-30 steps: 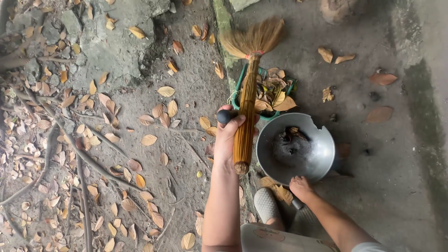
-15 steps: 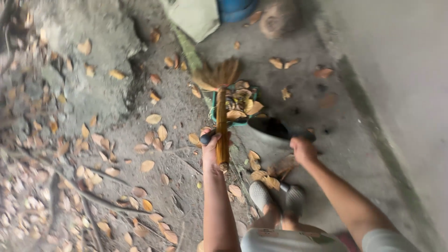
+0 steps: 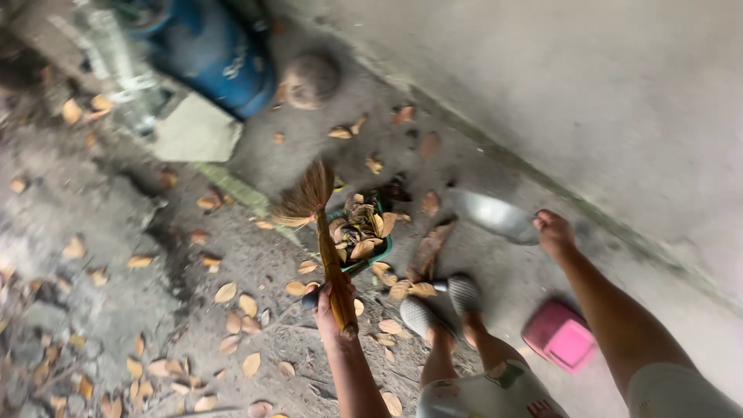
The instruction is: The person sweeps dry leaves and debris across a dirt and concrete floor using a broom, collecting them into a dustpan and transferring them into various containers like metal pots and plastic buckets.
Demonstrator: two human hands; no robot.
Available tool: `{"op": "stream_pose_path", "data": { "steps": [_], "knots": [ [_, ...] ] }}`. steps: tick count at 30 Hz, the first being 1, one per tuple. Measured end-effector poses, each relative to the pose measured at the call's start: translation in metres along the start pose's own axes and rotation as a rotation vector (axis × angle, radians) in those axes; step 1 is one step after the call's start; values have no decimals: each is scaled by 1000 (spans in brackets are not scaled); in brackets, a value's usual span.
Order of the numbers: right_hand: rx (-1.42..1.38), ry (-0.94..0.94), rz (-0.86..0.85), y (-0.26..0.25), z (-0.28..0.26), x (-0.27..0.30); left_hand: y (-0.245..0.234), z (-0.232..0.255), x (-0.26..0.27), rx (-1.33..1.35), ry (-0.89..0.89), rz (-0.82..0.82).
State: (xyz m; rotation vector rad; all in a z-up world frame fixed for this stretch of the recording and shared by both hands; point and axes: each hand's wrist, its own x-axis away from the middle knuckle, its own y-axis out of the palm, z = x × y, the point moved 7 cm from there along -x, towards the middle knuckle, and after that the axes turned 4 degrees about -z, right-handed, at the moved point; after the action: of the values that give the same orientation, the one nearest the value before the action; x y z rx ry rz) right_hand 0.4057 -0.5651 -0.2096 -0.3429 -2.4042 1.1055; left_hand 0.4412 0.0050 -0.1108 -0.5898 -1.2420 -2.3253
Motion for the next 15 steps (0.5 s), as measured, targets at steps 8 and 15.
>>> {"op": "stream_pose_path", "data": {
  "steps": [8,15],
  "knots": [
    [132,506,18,-83,158,35,19,-53,20,48,-146,-91],
    [279,634,-151,-74,268,70,46,-71,15,34,-174,-190]
  ]
}}
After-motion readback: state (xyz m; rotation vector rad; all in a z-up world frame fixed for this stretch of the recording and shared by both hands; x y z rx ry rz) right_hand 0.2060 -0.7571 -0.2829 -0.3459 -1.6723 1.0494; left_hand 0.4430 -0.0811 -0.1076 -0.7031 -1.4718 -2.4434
